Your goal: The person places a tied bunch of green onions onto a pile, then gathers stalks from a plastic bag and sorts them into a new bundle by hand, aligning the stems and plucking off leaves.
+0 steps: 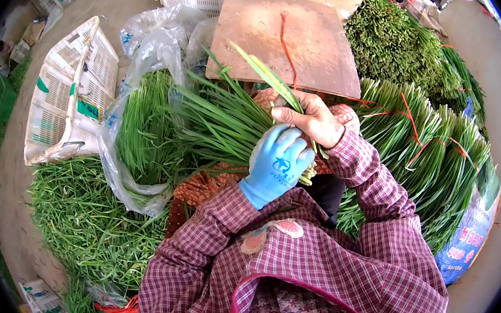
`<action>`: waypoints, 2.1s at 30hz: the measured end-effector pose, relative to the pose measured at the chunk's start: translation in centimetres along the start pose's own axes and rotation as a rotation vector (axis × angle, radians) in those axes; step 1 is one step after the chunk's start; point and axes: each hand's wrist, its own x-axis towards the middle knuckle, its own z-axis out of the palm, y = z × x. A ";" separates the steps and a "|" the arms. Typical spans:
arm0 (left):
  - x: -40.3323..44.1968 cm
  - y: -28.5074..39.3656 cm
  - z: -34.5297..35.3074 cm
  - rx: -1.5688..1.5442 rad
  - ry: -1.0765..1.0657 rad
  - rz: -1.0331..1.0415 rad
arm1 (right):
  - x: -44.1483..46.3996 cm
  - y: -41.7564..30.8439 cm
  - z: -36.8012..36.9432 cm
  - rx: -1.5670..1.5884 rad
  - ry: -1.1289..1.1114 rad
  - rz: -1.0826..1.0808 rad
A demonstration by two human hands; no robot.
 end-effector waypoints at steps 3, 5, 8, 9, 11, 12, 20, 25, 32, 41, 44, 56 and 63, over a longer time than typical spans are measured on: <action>0.5 -1.0 -1.3 -0.040 0.038 -0.064 | 0.6 -0.5 0.9 0.119 0.086 -0.087; 1.1 -1.8 -2.9 0.001 0.091 -0.081 | 1.7 -1.0 1.5 0.220 0.112 -0.106; 1.7 -3.5 -5.9 -0.095 0.156 -0.201 | 3.9 -2.6 2.4 0.195 0.216 -0.195; 1.9 -4.5 -7.0 -0.118 0.184 -0.219 | 4.5 -3.4 2.3 0.198 0.231 -0.143; 1.7 -7.0 -8.4 -0.388 0.293 -0.325 | 6.0 -5.0 3.0 0.289 0.238 -0.194; 1.4 -7.8 -9.9 -0.473 0.272 -0.478 | 6.6 -5.8 3.8 0.355 0.244 -0.252; -0.8 -16.9 -21.3 -1.174 0.445 -0.459 | 9.5 -10.1 4.0 0.376 0.336 -0.496; -1.2 -20.2 -30.1 -1.224 0.601 -0.303 | 7.4 -5.8 5.5 0.118 0.160 -0.505; -0.5 -21.7 -35.3 -1.182 0.725 -0.203 | 5.5 0.0 7.7 -0.990 -0.472 -0.545; 0.2 -21.4 -35.2 -1.335 0.678 -0.113 | 8.5 -7.7 7.7 -0.455 0.074 -0.718; 0.5 -21.2 -34.6 -1.421 0.626 -0.081 | 10.3 -5.9 8.1 -0.431 0.267 -0.726; 2.5 -19.4 -32.4 -1.534 0.458 -0.043 | 14.3 -6.6 10.1 -0.417 0.003 -0.516; 2.1 -19.6 -32.6 -1.359 0.410 -0.172 | 13.7 -7.5 8.9 -0.508 0.264 -0.696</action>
